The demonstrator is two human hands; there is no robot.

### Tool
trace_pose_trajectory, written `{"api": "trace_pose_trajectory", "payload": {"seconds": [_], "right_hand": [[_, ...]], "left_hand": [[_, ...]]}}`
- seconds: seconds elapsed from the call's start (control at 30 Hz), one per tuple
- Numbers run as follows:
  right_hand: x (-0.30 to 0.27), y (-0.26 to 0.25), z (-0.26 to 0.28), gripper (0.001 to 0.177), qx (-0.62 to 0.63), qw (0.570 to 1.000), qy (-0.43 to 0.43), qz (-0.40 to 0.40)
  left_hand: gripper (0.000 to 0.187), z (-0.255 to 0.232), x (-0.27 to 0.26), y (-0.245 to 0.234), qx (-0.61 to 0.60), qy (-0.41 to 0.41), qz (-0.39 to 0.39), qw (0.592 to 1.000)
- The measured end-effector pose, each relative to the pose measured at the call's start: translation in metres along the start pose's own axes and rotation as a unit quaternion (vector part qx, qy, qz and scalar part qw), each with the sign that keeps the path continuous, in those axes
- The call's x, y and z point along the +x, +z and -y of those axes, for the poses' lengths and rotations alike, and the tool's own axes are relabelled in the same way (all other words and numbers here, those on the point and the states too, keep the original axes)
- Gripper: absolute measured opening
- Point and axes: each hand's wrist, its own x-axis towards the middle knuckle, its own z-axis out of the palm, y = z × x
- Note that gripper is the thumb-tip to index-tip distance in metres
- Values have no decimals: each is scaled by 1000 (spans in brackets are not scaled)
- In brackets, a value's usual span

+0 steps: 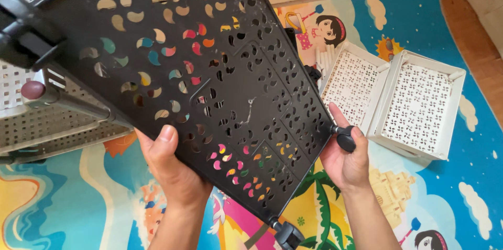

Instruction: The person assembles a two-tier plastic storage rack by inserting metal poles into grey trays and stacking them. They then attach black caster wheels to a black perforated tray and insert black poles into its corners.

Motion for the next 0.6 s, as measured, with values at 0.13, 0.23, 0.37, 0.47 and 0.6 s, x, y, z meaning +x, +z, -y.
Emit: {"api": "trace_pose_trajectory", "payload": {"seconds": [0.13,0.23,0.37,0.47,0.6], "right_hand": [[11,1,-6,77,-37,995,36,-88],[16,5,-7,70,-122,981,-2,-154],[-1,20,12,63,-258,953,-121,-101],[-21,50,33,57,-275,947,-163,-23],[-46,103,51,66,-264,933,-233,80]], "left_hand": [[64,20,0,-5,15,56,-7,998],[59,27,5,-7,17,81,-1,997],[65,29,9,6,99,126,23,987],[57,37,5,32,188,76,68,977],[37,51,1,65,374,266,299,836]]}}
